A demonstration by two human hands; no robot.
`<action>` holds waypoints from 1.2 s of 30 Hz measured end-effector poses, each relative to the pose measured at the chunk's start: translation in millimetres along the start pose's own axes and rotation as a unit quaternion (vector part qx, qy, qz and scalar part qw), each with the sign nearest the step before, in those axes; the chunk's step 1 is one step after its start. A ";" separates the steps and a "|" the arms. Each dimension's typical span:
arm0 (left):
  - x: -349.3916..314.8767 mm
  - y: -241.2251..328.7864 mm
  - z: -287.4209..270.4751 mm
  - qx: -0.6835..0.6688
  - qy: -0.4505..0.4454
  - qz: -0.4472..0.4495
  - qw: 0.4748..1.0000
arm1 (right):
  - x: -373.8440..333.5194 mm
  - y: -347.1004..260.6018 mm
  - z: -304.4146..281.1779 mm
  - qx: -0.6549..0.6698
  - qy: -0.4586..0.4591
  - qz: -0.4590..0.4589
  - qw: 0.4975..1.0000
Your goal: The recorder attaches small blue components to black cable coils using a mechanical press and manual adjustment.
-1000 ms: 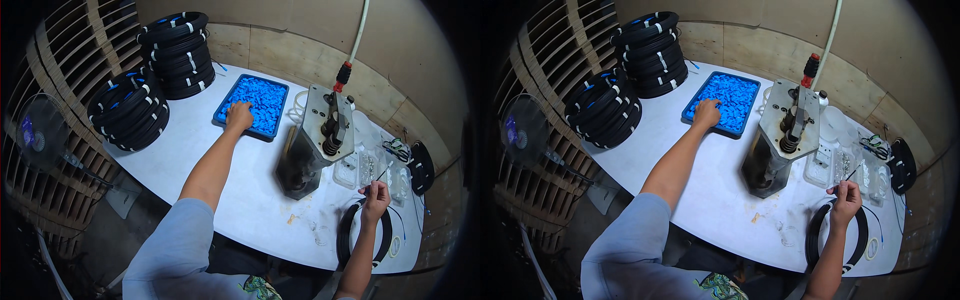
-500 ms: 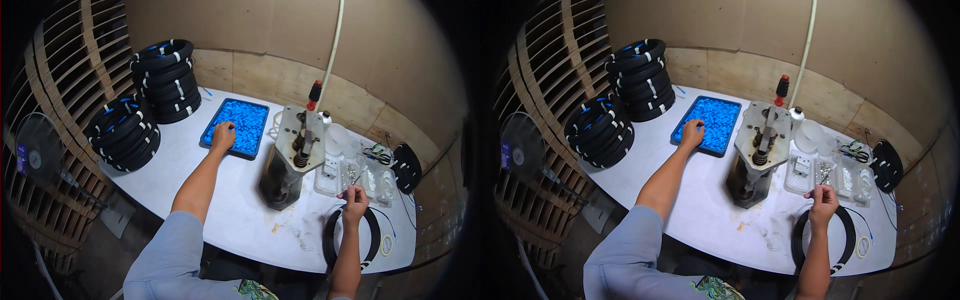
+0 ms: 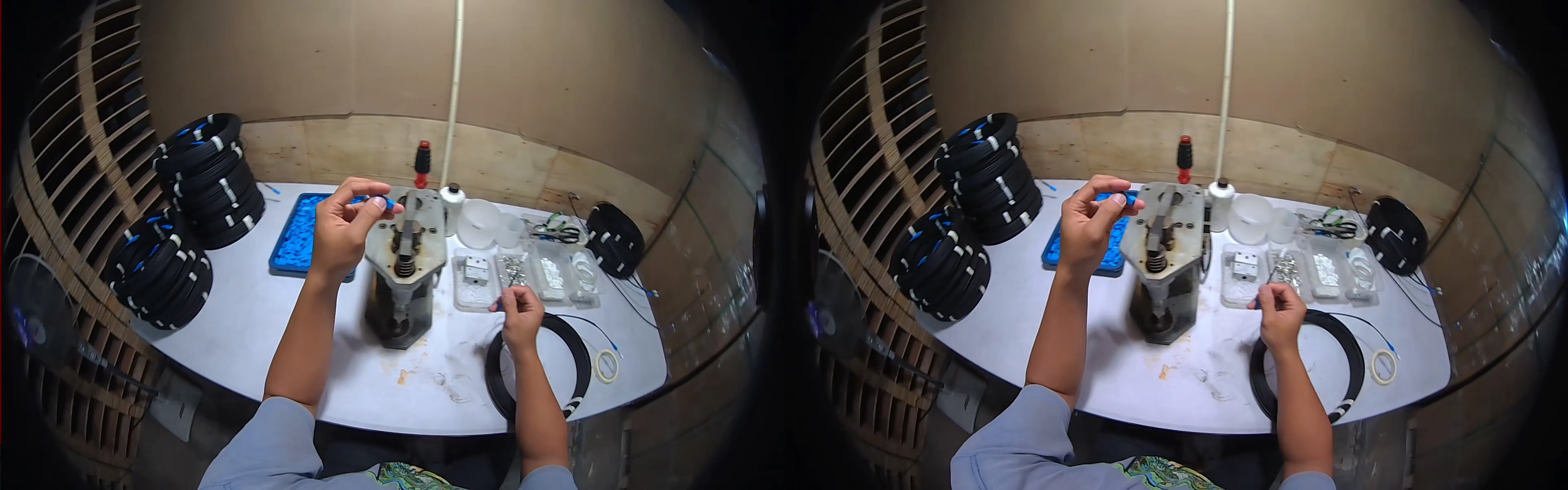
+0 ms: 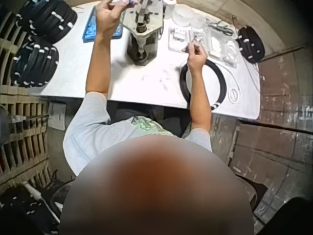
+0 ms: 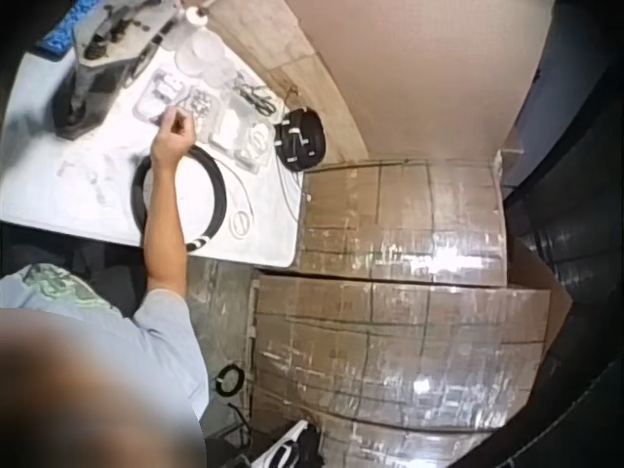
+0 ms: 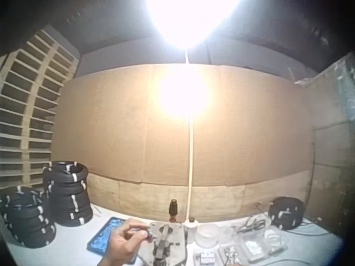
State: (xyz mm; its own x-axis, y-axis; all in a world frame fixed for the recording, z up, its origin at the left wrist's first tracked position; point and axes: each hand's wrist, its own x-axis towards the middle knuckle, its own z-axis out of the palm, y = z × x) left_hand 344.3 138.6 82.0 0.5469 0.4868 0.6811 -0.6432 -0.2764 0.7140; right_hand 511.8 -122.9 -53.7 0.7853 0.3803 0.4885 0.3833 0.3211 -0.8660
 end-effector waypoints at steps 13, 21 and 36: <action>-31.8 -23.1 129.4 -0.139 -0.117 -0.078 0.980 | 3.3 -9.1 -7.2 0.090 0.003 0.007 0.996; -38.5 -60.8 147.8 -0.205 -0.112 -0.210 0.949 | 2.0 -18.3 -10.2 0.098 0.006 0.007 0.995; -40.3 -90.3 154.2 -0.200 -0.158 -0.241 0.937 | -2.5 -22.4 -7.3 0.053 0.027 0.007 0.998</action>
State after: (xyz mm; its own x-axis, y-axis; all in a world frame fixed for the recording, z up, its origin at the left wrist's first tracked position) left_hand 463.0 16.2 15.1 0.9158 0.1887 0.3545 -0.3957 0.2746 0.8763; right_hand 504.8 -137.4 -36.3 0.8168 0.3391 0.4667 0.3204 0.4062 -0.8558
